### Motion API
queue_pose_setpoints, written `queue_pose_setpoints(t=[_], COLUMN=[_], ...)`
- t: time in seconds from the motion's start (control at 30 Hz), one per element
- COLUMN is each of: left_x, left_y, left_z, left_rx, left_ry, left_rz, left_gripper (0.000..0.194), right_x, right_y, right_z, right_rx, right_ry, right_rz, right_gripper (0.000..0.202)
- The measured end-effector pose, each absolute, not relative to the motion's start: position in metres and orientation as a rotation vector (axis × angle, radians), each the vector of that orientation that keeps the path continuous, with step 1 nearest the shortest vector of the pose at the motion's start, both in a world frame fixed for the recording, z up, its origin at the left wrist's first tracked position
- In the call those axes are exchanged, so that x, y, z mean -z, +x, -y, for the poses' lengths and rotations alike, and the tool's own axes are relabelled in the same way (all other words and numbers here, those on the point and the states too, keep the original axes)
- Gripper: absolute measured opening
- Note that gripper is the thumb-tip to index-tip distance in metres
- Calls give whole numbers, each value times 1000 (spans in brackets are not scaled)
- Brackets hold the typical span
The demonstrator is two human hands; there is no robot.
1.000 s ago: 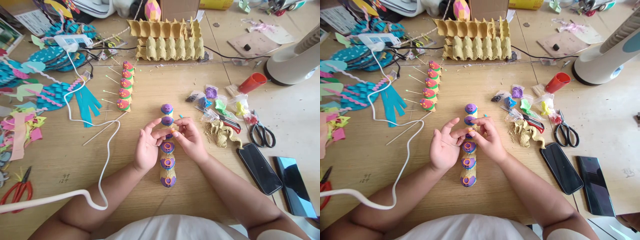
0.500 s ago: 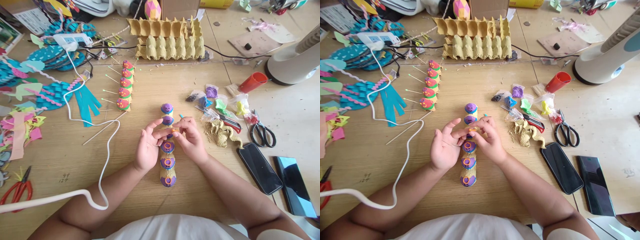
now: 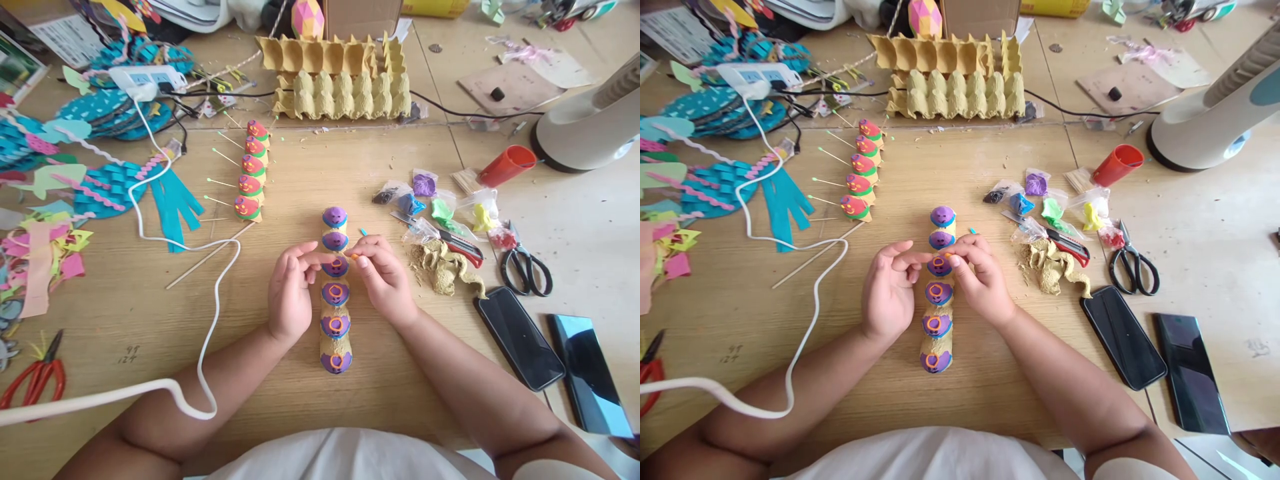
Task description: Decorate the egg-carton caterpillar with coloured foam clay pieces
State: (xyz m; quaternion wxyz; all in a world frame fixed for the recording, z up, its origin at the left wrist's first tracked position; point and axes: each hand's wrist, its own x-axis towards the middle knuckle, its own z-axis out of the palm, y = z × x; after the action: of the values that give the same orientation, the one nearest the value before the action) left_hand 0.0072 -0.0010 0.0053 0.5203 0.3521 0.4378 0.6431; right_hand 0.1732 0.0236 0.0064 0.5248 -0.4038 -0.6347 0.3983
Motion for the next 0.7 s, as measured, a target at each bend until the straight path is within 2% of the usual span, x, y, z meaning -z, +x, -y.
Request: queue_pose_setpoints(t=[0.13, 0.37, 0.57, 0.7], left_x=[2, -1, -7, -7], left_y=[5, -3, -2, -3], left_z=[0, 2, 2, 3], left_rx=[-1569, -1404, -1363, -1433], left_ry=[1100, 1766, 1950, 1875], left_rz=[-1213, -1217, -1240, -1209], left_gripper=[18, 25, 9, 6], right_x=[-7, -10, -11, -11], right_y=[173, 173, 174, 175], right_z=[-25, -25, -23, -22], right_rx=[-1052, -1089, -1140, -1219], right_ry=[-931, -882, -810, -737], right_rz=[1502, 1563, 1651, 1625], right_gripper=[31, 38, 44, 35])
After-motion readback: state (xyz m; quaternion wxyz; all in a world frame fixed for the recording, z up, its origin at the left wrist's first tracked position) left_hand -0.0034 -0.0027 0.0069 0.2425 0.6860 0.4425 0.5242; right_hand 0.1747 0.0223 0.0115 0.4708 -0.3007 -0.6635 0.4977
